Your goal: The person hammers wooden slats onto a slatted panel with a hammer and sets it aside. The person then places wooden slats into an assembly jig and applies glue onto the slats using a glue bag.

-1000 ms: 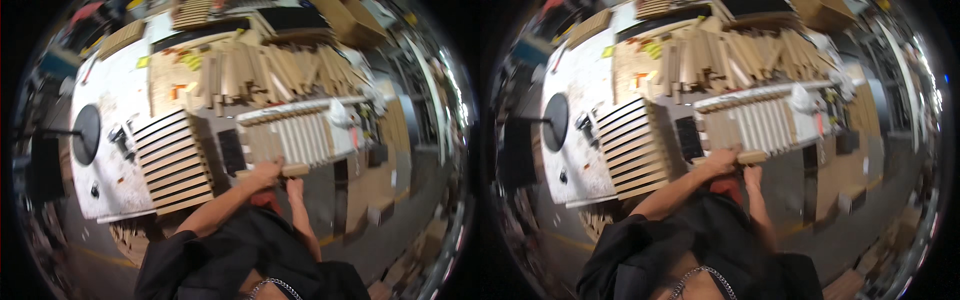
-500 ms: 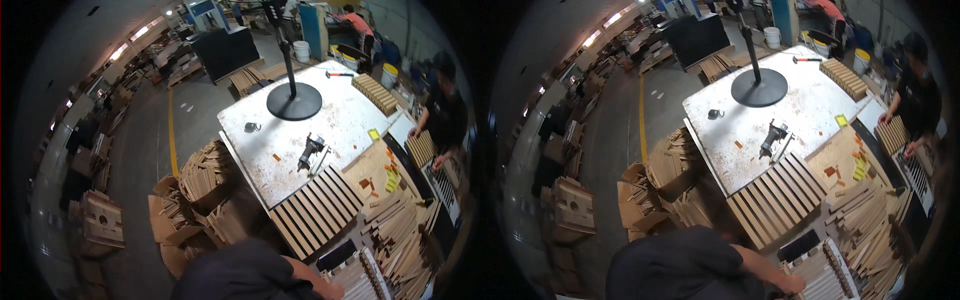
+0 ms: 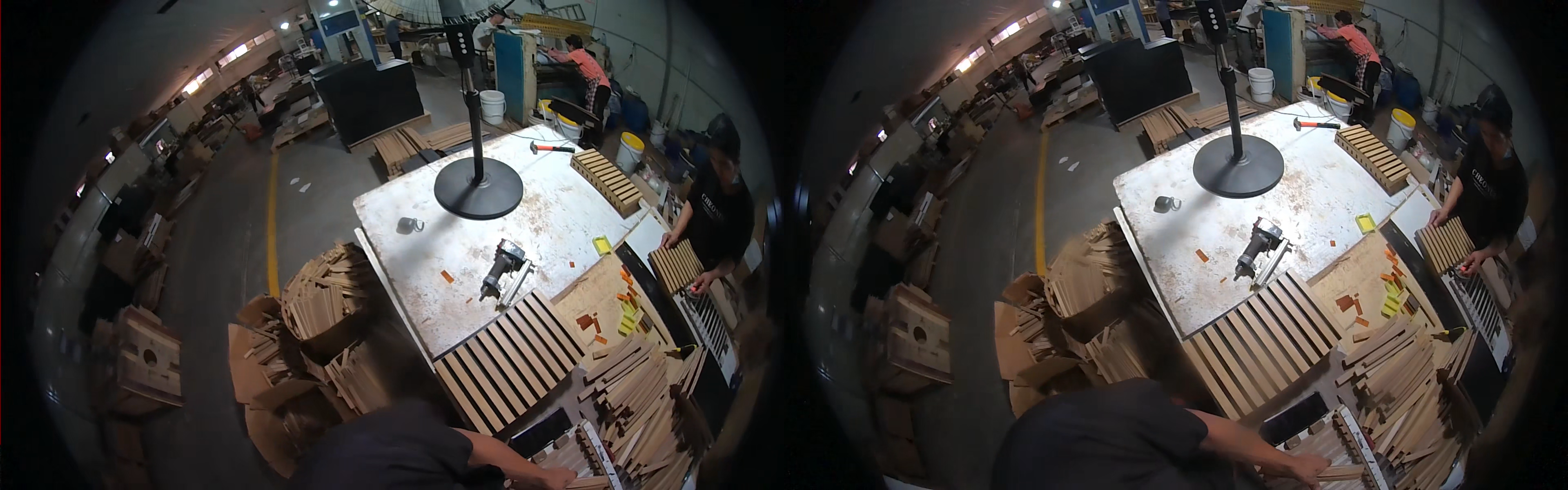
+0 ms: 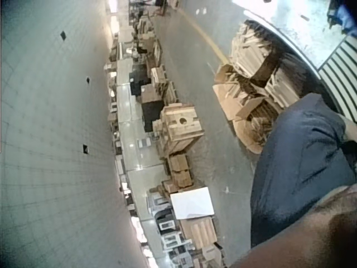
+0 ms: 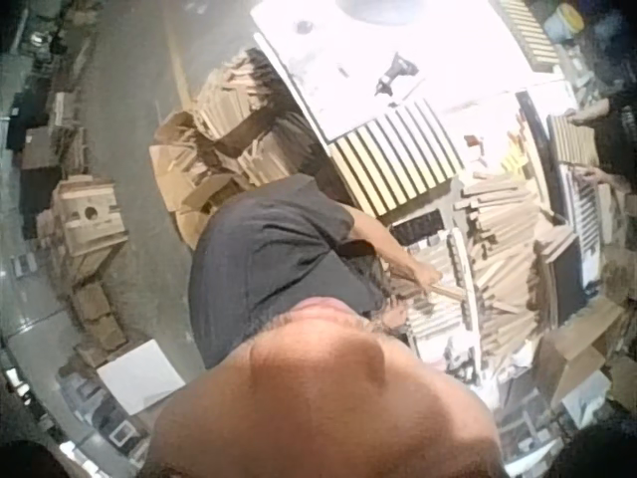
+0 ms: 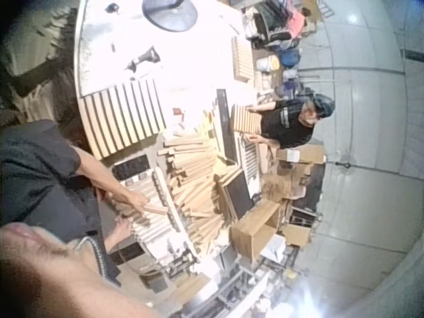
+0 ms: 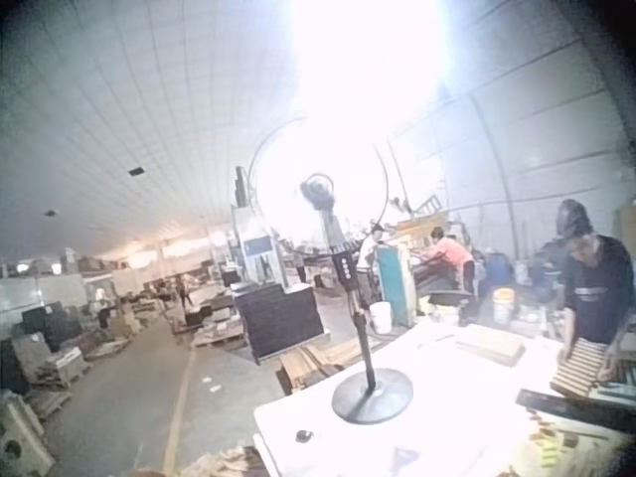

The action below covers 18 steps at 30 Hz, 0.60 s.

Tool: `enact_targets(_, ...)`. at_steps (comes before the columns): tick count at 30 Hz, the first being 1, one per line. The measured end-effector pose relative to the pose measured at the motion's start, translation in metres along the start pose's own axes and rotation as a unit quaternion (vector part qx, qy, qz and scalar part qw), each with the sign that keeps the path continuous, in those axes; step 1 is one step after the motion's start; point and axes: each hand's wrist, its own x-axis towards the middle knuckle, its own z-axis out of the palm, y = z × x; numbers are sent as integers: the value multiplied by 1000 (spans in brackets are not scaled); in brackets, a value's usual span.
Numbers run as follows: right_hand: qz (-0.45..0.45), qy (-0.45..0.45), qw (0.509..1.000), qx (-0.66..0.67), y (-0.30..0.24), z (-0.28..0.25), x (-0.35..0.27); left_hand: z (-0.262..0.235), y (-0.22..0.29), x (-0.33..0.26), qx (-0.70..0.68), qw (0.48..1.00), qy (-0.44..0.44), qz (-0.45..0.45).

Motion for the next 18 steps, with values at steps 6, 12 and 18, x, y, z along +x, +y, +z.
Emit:
enact_targets(6,-24,6,999,39,0,8,-6,-20,30,-51,-156,975,146,-65)
enact_targets(12,-52,5,996,69,-8,13,-4,-10,15,-52,-431,888,152,-54)
enact_targets(18,-21,-25,990,139,1,12,3,-29,13,-54,-484,867,40,-107)
